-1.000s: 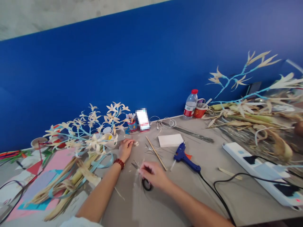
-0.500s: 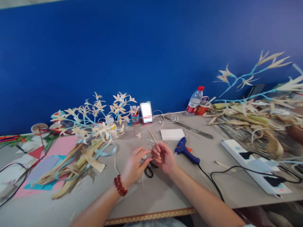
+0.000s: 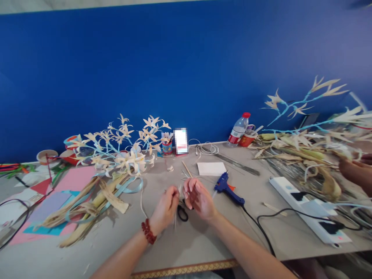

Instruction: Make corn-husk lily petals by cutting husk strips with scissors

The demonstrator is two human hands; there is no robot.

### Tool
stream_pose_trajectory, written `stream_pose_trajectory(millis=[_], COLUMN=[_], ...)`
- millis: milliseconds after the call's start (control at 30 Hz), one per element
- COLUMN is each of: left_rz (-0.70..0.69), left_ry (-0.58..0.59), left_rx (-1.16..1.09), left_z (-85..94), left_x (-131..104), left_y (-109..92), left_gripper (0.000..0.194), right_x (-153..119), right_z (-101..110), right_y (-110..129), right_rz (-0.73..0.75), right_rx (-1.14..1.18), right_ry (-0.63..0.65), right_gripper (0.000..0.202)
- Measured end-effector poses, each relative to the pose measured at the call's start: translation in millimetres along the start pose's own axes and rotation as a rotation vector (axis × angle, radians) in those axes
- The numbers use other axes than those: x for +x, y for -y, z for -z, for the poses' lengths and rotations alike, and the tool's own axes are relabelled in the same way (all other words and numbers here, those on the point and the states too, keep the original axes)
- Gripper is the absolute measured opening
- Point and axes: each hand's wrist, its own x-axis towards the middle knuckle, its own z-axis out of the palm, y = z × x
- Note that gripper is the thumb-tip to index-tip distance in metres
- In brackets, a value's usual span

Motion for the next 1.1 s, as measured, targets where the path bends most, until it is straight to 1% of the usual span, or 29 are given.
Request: stream_pose_trajectory(millis=[133,200,267,333,400,467,533,600,633,700,767,800,900,967,1033,1067,1100], left_rz=[0.119,0.144,0.146,0.126,0.112,0.115,0.132,0.147,0.142,0.135,0.143,0.142,0.064,-0.004,-0.033,-0.051,-0.073], left_ry=[-0.041,-0.048,-0.083,-0.122,-0.138,-0.169,-0.24,-0.32,-0.364,-0.391,-0.34,-0.298,-0.145,-0.021,0.08,0.094,0.1], left_rx=[-0.253,-0.297,-0.281,-0.184,-0.073,-0.03,-0.001,0.068,0.112,0.212,0.316,0.373,0.513,0.565,0.631,0.675,0.719], left_z=[4.4,10.1,21.3,37.6,56.7,76.1,94.1,109.1,114.8,121.8,122.2,120.0,106.7,95.4,84.5,79.5,74.7], left_x=[-3,-2,-1,-3,-8,-18,-31,-46,-53,-67,-76,-79,-79,-73,-63,-58,-53], left_y=[16,18,17,15,17,22,30,37,39,42,42,42,43,42,39,36,32], left_gripper=[0.032,0.035,0.036,0.033,0.026,0.022,0.022,0.021,0.022,0.028,0.033,0.033,0.023,0.018,0.014,0.017,0.025], right_x=[1,1,2,4,7,9,10,10,8,4,-3,-6,-13,-15,-16,-16,-16], right_z=[0,2,4,7,11,15,15,12,9,3,-5,-9,-16,-18,-17,-16,-14], right_y=[3,6,10,14,20,27,34,40,41,39,32,27,13,8,6,6,6], right_rz=[0.001,-0.001,-0.032,-0.084,-0.126,-0.123,-0.085,-0.085,-0.123,-0.241,-0.344,-0.371,-0.411,-0.435,-0.458,-0.46,-0.459], right_rx=[-0.033,-0.094,-0.216,-0.474,-0.858,-1.241,-1.526,-1.712,-1.778,-1.876,-1.964,-2.016,-2.139,-2.171,-2.182,-2.182,-2.177], right_ry=[-0.003,-0.003,-0.004,-0.039,-0.111,-0.184,-0.218,-0.162,-0.093,0.083,0.213,0.239,0.212,0.186,0.166,0.151,0.133], right_gripper=[0.024,0.026,0.028,0.029,0.027,0.024,0.021,0.017,0.016,0.018,0.021,0.022,0.024,0.022,0.018,0.017,0.017])
